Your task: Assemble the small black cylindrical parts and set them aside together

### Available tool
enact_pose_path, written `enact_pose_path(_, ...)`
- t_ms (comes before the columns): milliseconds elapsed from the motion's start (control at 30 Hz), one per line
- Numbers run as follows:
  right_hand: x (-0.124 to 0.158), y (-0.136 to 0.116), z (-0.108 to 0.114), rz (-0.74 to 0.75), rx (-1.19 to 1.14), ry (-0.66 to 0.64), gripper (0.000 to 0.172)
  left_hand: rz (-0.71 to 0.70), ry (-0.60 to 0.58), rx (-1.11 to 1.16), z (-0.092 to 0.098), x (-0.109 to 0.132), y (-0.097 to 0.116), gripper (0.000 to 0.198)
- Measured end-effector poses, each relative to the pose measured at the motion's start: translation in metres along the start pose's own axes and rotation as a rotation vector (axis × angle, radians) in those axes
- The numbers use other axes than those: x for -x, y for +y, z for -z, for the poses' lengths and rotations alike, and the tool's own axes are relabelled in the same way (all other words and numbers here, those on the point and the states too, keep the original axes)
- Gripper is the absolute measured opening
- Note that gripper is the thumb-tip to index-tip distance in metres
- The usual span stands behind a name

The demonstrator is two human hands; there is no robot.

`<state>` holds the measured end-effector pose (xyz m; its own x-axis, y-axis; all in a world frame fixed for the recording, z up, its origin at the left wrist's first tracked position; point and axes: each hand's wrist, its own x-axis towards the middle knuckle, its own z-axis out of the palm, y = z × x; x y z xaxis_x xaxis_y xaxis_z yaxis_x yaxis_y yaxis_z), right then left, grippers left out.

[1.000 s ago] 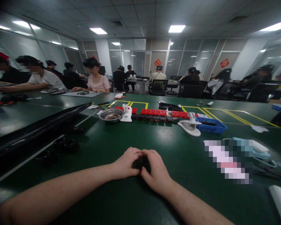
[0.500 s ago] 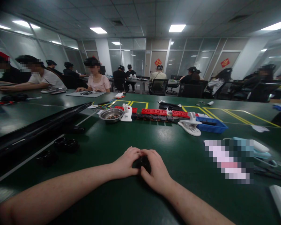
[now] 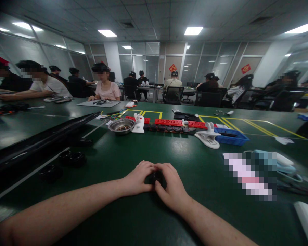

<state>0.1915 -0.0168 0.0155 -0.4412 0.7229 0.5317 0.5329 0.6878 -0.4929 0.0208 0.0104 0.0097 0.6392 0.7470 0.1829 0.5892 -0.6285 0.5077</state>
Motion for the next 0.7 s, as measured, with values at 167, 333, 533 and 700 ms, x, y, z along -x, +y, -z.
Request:
enact_pose_path(167, 0.0007, 0.0008, -0.0003, -0.040, 0.055, 0.067, 0.040, 0.009, -0.012, 0.015, -0.0004, 0.0000, -0.0003, 0.038)
enact_pose_path(333, 0.0007, 0.0039, -0.0025, -0.089, 0.103, 0.091, 0.036, 0.009, -0.002, 0.008, -0.0010, 0.0002, -0.0006, 0.036)
enact_pose_path(533, 0.0013, 0.0007, 0.0000, -0.009, 0.001, 0.011, 0.036, 0.007, -0.001, 0.004, -0.0006, 0.0002, -0.0008, 0.044)
enact_pose_path(700, 0.0004, 0.0017, -0.0003, -0.075, 0.063, 0.087, 0.038, 0.013, -0.006, 0.007, -0.0016, 0.0001, -0.0010, 0.039)
